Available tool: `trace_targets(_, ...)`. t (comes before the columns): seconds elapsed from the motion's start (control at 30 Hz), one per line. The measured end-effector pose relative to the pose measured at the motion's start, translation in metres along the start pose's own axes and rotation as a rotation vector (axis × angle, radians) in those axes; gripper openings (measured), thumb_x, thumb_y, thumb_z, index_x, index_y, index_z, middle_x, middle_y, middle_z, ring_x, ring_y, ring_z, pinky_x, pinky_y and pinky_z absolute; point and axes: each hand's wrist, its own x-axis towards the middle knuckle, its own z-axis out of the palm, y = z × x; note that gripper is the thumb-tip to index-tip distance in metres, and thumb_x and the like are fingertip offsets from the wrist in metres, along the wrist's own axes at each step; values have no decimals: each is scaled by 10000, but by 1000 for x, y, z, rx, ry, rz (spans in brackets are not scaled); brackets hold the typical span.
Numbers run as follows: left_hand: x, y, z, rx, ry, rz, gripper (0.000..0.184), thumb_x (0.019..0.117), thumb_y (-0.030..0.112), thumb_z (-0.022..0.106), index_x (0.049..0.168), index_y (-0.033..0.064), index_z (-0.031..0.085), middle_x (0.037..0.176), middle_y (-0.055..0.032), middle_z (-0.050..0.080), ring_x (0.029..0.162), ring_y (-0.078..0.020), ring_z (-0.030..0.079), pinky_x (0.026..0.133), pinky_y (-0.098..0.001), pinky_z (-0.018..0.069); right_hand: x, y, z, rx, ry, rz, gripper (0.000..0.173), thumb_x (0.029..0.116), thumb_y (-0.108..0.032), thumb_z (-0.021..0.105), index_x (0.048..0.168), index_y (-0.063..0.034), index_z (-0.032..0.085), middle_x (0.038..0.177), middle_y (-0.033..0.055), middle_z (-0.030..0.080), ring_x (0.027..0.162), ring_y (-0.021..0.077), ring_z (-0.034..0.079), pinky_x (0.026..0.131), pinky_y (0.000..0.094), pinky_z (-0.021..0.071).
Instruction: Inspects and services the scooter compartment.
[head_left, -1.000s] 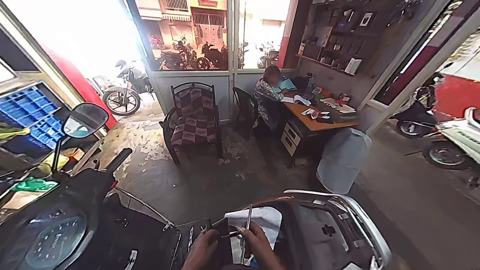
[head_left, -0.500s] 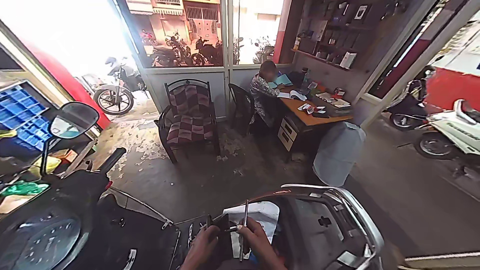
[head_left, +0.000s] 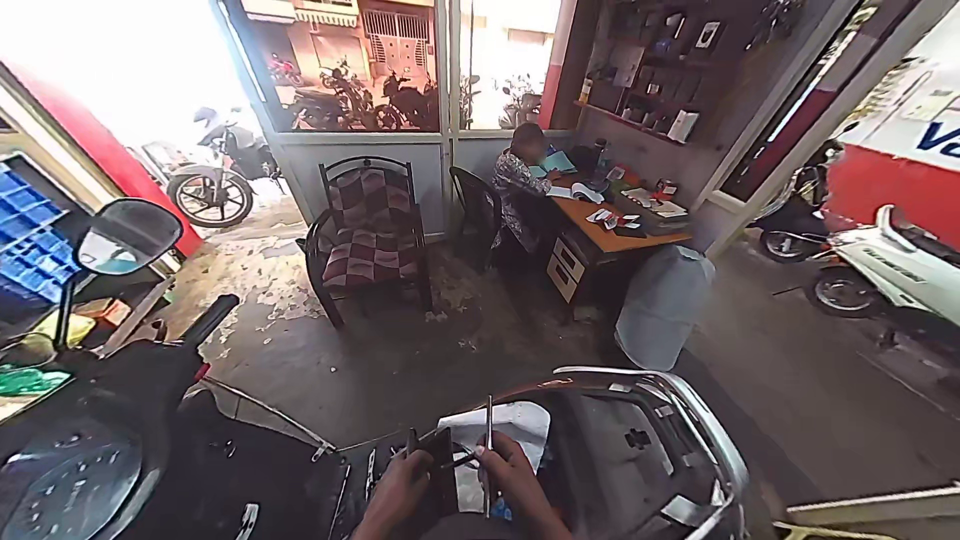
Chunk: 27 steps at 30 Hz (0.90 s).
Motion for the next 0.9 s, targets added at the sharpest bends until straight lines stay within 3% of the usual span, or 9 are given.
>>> trace_targets(0.47, -3, 7, -1, 7, -9, -29, 353, 967, 361, 624, 1312, 303, 667, 1324, -196, 624, 1230, -400, 594, 1011, -627, 482, 3, 8, 1, -47, -65, -52, 154, 1033, -179, 535, 1055, -40, 599, 656, 7, 547, 541, 106, 527, 528, 284, 477)
trace_targets(0.63, -2, 4, 0, -9, -8, -21, 348, 974, 363, 619, 1308, 280, 668, 1325, -205, 622, 1226, -401, 598, 1013, -624, 482, 3, 6, 3, -82, -38, -54, 153, 1031, -177, 546, 1065, -37, 600, 656, 9, 549, 536, 108, 524, 521, 285, 473)
trace_targets(0.9, 1, 1, 3, -4, -14, -29, 353, 972, 368, 622, 1317, 305, 661, 1347, -207, 610, 1209, -399, 612, 1001, -619, 498, -2, 7, 1, 31, -17, -101, 155, 1023, -189, 549, 1034, -48, 612, 626, -20, 511, 509, 80, 492, 497, 260, 454)
